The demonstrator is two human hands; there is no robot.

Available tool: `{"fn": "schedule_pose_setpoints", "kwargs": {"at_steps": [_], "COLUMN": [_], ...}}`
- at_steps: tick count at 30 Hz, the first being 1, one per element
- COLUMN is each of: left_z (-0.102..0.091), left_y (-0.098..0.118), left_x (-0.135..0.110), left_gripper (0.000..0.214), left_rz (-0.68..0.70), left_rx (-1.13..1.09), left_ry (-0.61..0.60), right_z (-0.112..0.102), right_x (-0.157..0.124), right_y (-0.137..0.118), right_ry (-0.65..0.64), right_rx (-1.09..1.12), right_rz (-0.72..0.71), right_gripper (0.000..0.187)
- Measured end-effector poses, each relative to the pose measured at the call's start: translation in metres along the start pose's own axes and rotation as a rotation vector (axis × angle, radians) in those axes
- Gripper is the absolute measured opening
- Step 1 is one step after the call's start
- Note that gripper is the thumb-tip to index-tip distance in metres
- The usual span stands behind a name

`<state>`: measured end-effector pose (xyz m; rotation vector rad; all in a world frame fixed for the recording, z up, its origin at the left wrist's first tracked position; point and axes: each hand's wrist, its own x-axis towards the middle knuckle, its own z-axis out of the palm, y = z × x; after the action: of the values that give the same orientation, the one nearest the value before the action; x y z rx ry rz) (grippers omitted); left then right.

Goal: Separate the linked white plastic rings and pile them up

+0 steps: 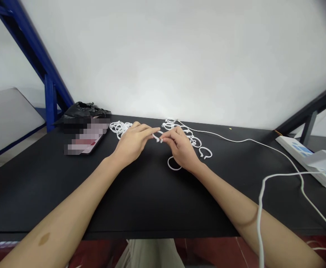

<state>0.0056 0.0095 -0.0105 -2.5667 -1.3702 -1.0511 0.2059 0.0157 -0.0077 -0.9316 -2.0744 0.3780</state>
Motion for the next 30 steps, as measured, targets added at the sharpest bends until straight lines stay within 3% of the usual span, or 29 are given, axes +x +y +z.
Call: {"fn": "schedule_pose_setpoints", "kwargs": {"at_steps": [7,15,24,30], "left_z": [0.002,0.0023,0.0071,0.0048], "left_y": [0.0017,0.0031,0.0027,0.0095], "left_x": [0.0002,-0.0013,0.0003,0.0007], "left_gripper": [0.028,0.026,0.022,0.02], "left_rz": [0.003,0.038,0.035,0.014], "left_rx": [0.044,0.003,-0.045,-0.072], "left_ry": [-0.015,-0.076,-0.061,-0.033], "right_z": [0.0009,0.0045,0.002,0.0012], "right_x": [-0.002,-0.0029,0.0001,0.0007], "right_y": [-0.0007,-0.0027,-0.0039,-0.004], "right_ry": [0.008,0.031,0.059,0.055], "right_rx": [0.073,-0.061,0.028,0.035], "right_rz": [0.12,-0.051,0.077,0.075], "right_gripper": [0.024,0.021,0.012,0.013]}}
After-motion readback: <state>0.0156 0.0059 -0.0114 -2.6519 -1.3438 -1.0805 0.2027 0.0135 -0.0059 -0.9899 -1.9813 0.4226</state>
